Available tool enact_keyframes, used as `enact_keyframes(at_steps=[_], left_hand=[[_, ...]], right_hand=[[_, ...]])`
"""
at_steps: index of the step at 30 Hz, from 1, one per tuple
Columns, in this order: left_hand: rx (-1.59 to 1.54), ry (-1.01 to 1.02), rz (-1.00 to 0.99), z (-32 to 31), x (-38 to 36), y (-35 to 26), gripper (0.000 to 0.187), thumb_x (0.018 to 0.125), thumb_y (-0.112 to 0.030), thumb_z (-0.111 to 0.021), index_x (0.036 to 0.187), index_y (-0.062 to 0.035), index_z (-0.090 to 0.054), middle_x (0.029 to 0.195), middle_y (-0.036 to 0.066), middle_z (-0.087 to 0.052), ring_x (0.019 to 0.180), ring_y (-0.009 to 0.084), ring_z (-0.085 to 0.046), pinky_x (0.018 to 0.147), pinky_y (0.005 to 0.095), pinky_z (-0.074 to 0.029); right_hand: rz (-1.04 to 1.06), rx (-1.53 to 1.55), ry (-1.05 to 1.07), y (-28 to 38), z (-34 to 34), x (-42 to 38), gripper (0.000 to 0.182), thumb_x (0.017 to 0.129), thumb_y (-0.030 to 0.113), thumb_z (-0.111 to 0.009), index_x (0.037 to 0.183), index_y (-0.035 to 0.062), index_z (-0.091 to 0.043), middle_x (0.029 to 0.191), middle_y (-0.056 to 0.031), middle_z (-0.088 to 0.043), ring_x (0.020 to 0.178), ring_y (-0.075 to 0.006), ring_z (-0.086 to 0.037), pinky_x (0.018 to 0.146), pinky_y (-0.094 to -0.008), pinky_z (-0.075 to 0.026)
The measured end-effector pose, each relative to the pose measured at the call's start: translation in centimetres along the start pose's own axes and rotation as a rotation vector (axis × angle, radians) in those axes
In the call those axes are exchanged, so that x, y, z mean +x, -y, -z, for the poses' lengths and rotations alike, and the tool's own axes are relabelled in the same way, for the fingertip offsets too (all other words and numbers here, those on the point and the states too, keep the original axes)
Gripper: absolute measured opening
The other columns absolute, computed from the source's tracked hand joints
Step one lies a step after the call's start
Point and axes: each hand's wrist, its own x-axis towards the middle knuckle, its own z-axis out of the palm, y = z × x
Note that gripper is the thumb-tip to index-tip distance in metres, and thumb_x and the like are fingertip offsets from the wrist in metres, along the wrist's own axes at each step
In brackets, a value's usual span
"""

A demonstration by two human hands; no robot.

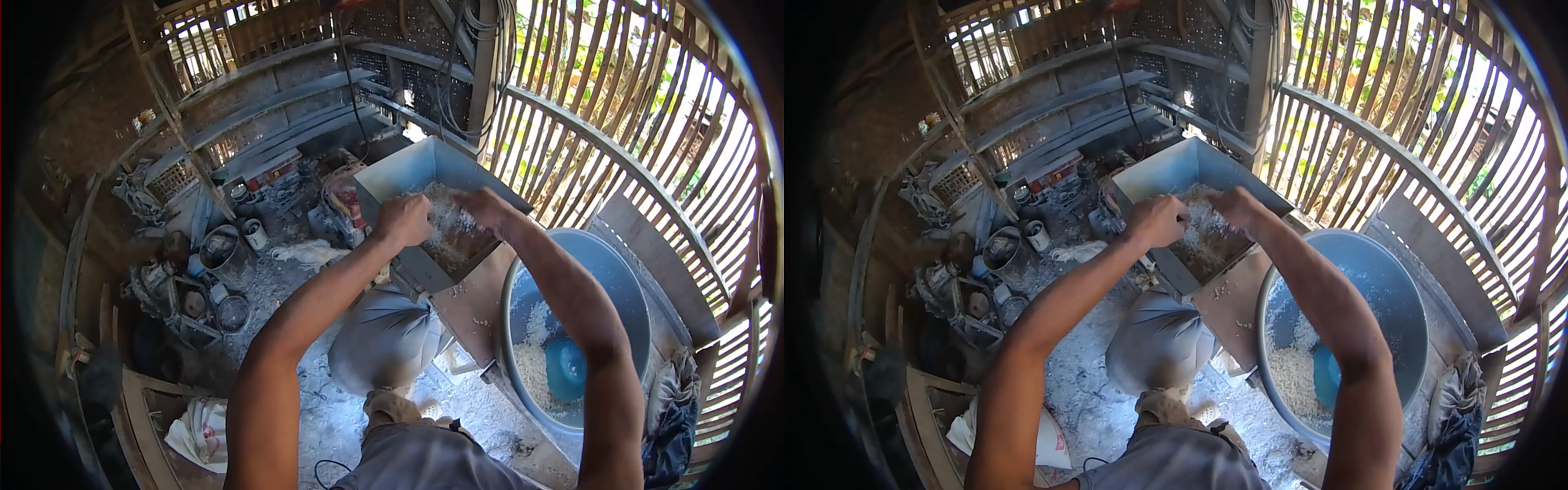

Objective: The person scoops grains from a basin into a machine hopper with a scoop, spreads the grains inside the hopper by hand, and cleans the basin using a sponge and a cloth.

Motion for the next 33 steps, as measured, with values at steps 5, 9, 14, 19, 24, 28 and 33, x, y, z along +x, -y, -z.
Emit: enact_keyframes(at_steps=[5,9,14,19,24,28,33], left_hand=[[-0.166,-0.099,0.033,1.2,1.4,-1.3,0.019,0.088,-0.025,-0.066,0.093,-0.0098,-0.077,0.09,0.012,-0.076,0.088,0.0345,-0.073,0.082,0.0437,-0.056],[-0.151,-0.047,-0.139,0.1,1.1,-3.0,0.021,0.087,-0.028,-0.069,0.095,-0.0112,-0.077,0.093,0.013,-0.076,0.091,0.0331,-0.072,0.084,0.045,-0.057],[-0.133,0.118,-0.236,-2.1,0.0,-4.1,0.024,0.088,-0.031,-0.071,0.099,-0.0103,-0.076,0.099,0.014,-0.076,0.096,0.0334,-0.072,0.087,0.0462,-0.056],[-0.139,0.187,-0.368,-2.0,-0.3,-4.2,0.026,0.088,-0.029,-0.07,0.099,-0.0064,-0.075,0.099,0.02,-0.074,0.094,0.0383,-0.072,0.085,0.0487,-0.057],[-0.176,0.206,-0.399,-1.3,-0.4,-4.2,0.021,0.089,-0.025,-0.07,0.091,-0.004,-0.074,0.096,0.02,-0.075,0.091,0.037,-0.074,0.083,0.0473,-0.059],[-0.247,0.211,-0.344,-1.1,-0.5,-4.2,0.025,0.089,-0.026,-0.068,0.098,-0.0028,-0.074,0.097,0.023,-0.074,0.093,0.0397,-0.072,0.086,0.0499,-0.057],[-0.282,0.192,-0.326,-1.3,-0.5,-4.1,0.025,0.089,-0.024,-0.071,0.1,-0.0021,-0.074,0.098,0.022,-0.074,0.095,0.039,-0.072,0.088,0.0476,-0.057]], right_hand=[[-0.019,0.996,0.055,1.4,3.3,-5.1,0.027,0.108,0.034,-0.045,0.098,0.0122,-0.055,0.06,-0.0014,-0.053,0.04,-0.0105,-0.045,0.032,-0.0231,-0.031],[-0.072,1.293,-0.066,2.2,3.2,-15.4,0.033,0.107,0.032,-0.044,0.087,0.0097,-0.058,0.059,-0.0048,-0.058,0.037,-0.0112,-0.046,0.03,-0.0248,-0.036],[-0.303,2.016,0.073,0.6,-6.1,-28.3,0.038,0.104,0.035,-0.039,0.09,0.009,-0.063,0.069,-0.0065,-0.061,0.046,-0.016,-0.052,0.038,-0.0253,-0.044],[-0.83,2.306,0.593,-4.0,-23.8,-26.7,0.026,0.102,0.027,-0.047,0.084,0.009,-0.052,0.071,-0.0059,-0.054,0.051,-0.0157,-0.048,0.037,-0.0269,-0.033],[-0.878,2.03,0.512,-7.5,-33.9,-20.0,0.022,0.1,0.024,-0.051,0.085,0.0083,-0.054,0.072,-0.0081,-0.054,0.058,-0.0194,-0.049,0.046,-0.0287,-0.04],[-0.816,2.149,0.501,-9.8,-41.8,-11.0,0.019,0.098,0.025,-0.054,0.092,0.008,-0.059,0.082,-0.0107,-0.062,0.07,-0.0233,-0.059,0.062,-0.0366,-0.051],[-0.595,2.07,0.278,-4.2,-41.3,1.1,0.021,0.101,0.026,-0.051,0.098,0.007,-0.061,0.086,-0.0116,-0.065,0.076,-0.0256,-0.062,0.068,-0.0396,-0.053]])
